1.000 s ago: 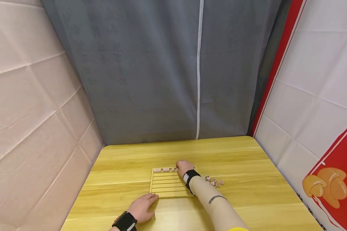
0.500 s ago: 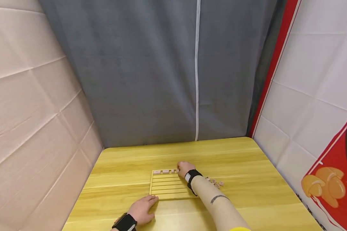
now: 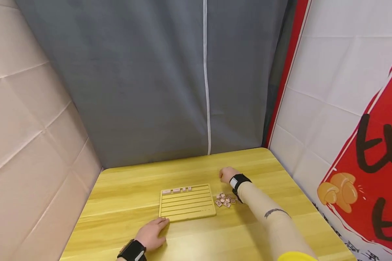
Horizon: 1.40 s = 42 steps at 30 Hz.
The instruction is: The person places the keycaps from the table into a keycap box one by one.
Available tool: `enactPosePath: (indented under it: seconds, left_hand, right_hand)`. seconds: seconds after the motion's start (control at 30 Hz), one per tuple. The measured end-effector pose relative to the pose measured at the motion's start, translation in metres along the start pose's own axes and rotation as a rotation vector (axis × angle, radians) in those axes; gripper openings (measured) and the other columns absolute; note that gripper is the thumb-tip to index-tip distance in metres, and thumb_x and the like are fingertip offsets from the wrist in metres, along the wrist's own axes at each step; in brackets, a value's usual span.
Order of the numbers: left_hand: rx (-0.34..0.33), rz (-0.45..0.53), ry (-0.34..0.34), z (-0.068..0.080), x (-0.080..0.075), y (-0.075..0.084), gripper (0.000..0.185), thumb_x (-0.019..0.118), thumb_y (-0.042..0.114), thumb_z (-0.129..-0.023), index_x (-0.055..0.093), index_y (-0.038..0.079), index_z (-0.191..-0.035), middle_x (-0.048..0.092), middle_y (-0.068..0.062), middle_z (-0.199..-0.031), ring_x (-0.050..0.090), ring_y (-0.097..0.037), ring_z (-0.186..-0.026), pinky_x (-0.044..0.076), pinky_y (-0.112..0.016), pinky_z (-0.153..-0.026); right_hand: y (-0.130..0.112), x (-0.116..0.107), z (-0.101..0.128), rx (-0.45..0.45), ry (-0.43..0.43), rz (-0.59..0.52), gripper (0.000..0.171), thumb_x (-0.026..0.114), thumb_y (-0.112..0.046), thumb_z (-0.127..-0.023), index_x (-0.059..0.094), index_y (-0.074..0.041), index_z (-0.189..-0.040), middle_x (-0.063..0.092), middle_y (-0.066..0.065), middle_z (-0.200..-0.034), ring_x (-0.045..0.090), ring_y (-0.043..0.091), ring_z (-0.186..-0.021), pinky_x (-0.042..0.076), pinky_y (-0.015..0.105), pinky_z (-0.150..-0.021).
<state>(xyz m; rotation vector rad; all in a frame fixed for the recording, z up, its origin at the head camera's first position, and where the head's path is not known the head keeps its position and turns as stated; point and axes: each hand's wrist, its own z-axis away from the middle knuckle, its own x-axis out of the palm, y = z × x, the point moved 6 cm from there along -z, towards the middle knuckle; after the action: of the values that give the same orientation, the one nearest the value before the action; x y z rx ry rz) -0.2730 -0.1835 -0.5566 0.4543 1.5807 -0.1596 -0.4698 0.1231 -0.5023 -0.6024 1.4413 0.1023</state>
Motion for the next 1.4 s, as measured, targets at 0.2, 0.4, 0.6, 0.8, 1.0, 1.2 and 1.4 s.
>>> enactPosePath:
  seconds: [0.2, 0.4, 0.6, 0.8, 1.0, 1.2, 1.4]
  left_hand:
    - [-0.017, 0.011, 0.027, -0.001, -0.016, -0.013, 0.058, 0.071, 0.021, -0.076, 0.06, 0.003, -0.13, 0.06, -0.014, -0.127, 0.058, -0.035, -0.114, 0.05, -0.05, -0.091]
    - [-0.03, 0.011, 0.034, -0.001, -0.024, -0.014, 0.058, 0.072, 0.021, -0.076, 0.061, 0.002, -0.129, 0.06, -0.015, -0.126, 0.058, -0.036, -0.113, 0.05, -0.051, -0.09]
    - [-0.016, 0.014, 0.04, -0.002, -0.021, -0.011, 0.057, 0.071, 0.02, -0.075, 0.061, 0.002, -0.128, 0.06, -0.015, -0.125, 0.059, -0.036, -0.112, 0.05, -0.05, -0.09]
    - [-0.006, 0.033, 0.038, -0.003, -0.01, -0.007, 0.056, 0.071, 0.02, -0.075, 0.062, 0.003, -0.128, 0.061, -0.014, -0.125, 0.059, -0.035, -0.112, 0.05, -0.05, -0.09]
    - [-0.003, 0.041, 0.022, 0.0, -0.005, -0.001, 0.056, 0.071, 0.02, -0.076, 0.062, 0.003, -0.128, 0.061, -0.012, -0.124, 0.059, -0.034, -0.112, 0.05, -0.048, -0.09]
    - [0.013, 0.043, 0.042, 0.003, -0.007, 0.003, 0.056, 0.071, 0.02, -0.075, 0.062, 0.002, -0.127, 0.061, -0.014, -0.124, 0.059, -0.035, -0.111, 0.05, -0.049, -0.09]
    - [0.001, 0.039, 0.042, 0.002, -0.003, 0.0, 0.057, 0.071, 0.022, -0.074, 0.062, 0.004, -0.127, 0.061, -0.013, -0.125, 0.059, -0.034, -0.112, 0.049, -0.049, -0.092]
  right_hand:
    - [0.031, -0.009, 0.018, 0.005, -0.04, -0.02, 0.022, 0.073, -0.001, -0.075, 0.072, 0.0, -0.097, 0.066, 0.01, -0.088, 0.06, 0.023, -0.077, 0.052, 0.037, -0.069]
    - [0.04, 0.015, 0.035, 0.031, -0.074, -0.067, 0.037, 0.077, -0.001, -0.072, 0.069, 0.0, -0.109, 0.064, 0.01, -0.088, 0.056, 0.02, -0.076, 0.05, 0.036, -0.068]
    - [0.034, 0.036, 0.042, -0.007, -0.006, -0.05, 0.036, 0.08, -0.002, -0.072, 0.069, -0.001, -0.106, 0.061, 0.004, -0.082, 0.053, 0.017, -0.072, 0.049, 0.035, -0.066]
    - [0.032, 0.051, 0.05, -0.026, 0.066, -0.014, 0.017, 0.077, 0.003, -0.072, 0.069, -0.008, -0.082, 0.059, -0.001, -0.072, 0.054, 0.015, -0.067, 0.049, 0.033, -0.061]
    - [0.037, 0.054, 0.056, 0.028, 0.07, -0.033, 0.017, 0.074, 0.006, -0.071, 0.068, -0.009, -0.076, 0.061, -0.001, -0.072, 0.056, 0.016, -0.068, 0.05, 0.032, -0.061]
    - [0.035, 0.046, 0.05, 0.17, -0.029, -0.542, 0.016, 0.066, 0.005, -0.077, 0.069, 0.007, -0.093, 0.068, 0.011, -0.078, 0.063, 0.016, -0.068, 0.055, 0.03, -0.063]
    - [0.02, 0.044, 0.024, 0.279, -0.181, -1.047, 0.036, 0.058, 0.0, -0.09, 0.055, 0.017, -0.122, 0.066, 0.022, -0.098, 0.067, 0.022, -0.08, 0.058, 0.039, -0.078]
